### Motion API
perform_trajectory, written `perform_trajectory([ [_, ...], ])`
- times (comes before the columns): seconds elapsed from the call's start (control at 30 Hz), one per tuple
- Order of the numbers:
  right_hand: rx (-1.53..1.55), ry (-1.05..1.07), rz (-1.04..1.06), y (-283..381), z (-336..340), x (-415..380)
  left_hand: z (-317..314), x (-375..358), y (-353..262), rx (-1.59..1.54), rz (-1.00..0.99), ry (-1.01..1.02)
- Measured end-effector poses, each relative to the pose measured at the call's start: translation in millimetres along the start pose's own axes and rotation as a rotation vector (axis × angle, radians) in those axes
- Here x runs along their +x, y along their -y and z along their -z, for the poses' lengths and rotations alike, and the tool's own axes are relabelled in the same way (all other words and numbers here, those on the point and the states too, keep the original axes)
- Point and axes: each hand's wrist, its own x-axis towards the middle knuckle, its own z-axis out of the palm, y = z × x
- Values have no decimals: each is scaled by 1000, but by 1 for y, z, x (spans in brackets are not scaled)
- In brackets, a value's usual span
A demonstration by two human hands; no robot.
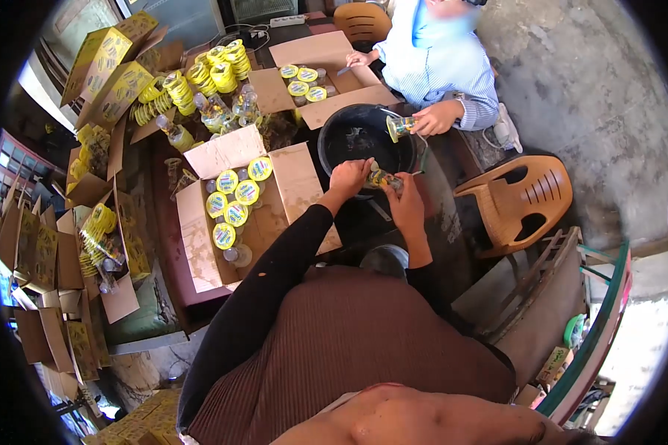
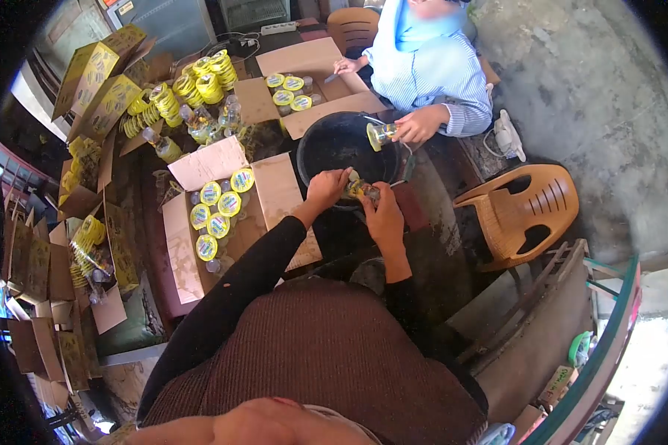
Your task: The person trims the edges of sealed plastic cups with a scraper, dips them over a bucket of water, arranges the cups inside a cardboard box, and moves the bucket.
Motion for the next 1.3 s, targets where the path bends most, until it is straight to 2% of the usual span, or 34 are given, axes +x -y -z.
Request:
perform_trajectory([
  [0.1, -11, 17, -7, 0, 1, 1, 10, -1, -9, 32, -36, 19],
  [0.17, 9, -145, 112, 9, -1, -1, 6, 0, -7, -2, -18, -15],
  [0.2, 9, -144, 114, 9, -2, -1, 9, -1, -10, -37, 5, -39],
  [0.23, 4, -57, 59, 8, -2, -2, 19, -4, -16, -23, -99, -63],
  [0.27, -1, 29, 2, 7, -2, -3, 16, -5, -13, -24, -98, -62],
  [0.3, -3, 29, 1, 6, -3, -4, 12, -3, -10, -54, -61, -61],
  [0.37, -12, -205, 110, 5, -3, -1, 6, 0, -5, -86, -29, -68],
  [0.4, -14, -208, 114, 5, 1, 1, 7, -2, -5, -89, 1, -26],
  [0.47, -84, -59, 68, 7, 8, 2, 8, -1, -6, -89, 28, 17],
  [0.53, -57, -58, 66, -6, 2, 1, 2, 0, 0, 25, -105, -5],
  [0.6, -31, -60, 81, -6, 1, 5, 5, -2, -4, -3, -67, 12],
  [0.67, -26, -223, 128, 6, 3, 0, 11, -3, -7, -34, -20, 35],
  [0.7, -23, -222, 130, 4, 3, -2, 5, -3, -2, 55, -140, -5],
  [0.73, -17, -98, 63, 0, 3, -3, -2, -3, 4, 143, -259, -44],
  [0.77, -11, 23, -3, -1, 3, -4, -10, 0, 9, 48, -99, 22],
  [0.8, -10, 20, 11, 1, 3, -3, -4, 2, 3, 52, -102, 8],
  [0.87, -19, -179, 125, 6, 1, -6, 11, -3, -12, -64, 12, -5],
  [0.93, 3, -114, 113, -8, -3, -6, 9, -4, -8, -36, -2, -1],
  [1.0, 23, -45, 105, -8, -5, -7, 11, -5, -8, -35, -104, -13],
  [1.07, -14, -217, 107, 4, 0, -9, 12, -4, -8, -64, -73, -11],
  [1.1, -9, -205, 116, 3, 0, -10, 15, -5, -10, -70, -104, -44],
  [1.13, -8, -104, 71, -1, 2, -11, 17, -6, -12, -76, -136, -75],
  [1.17, -9, -5, 24, -2, 2, -12, 20, -5, -14, -129, -67, -55],
  [1.2, -7, 0, 29, 0, 1, -14, 16, -4, -11, -127, -62, -61],
  [1.27, 3, -199, 56, 7, 2, -16, 8, 0, -3, -334, -81, -156],
  [1.3, 3, -193, 58, 0, 0, -16, 12, 0, -5, -430, -8, -139],
])
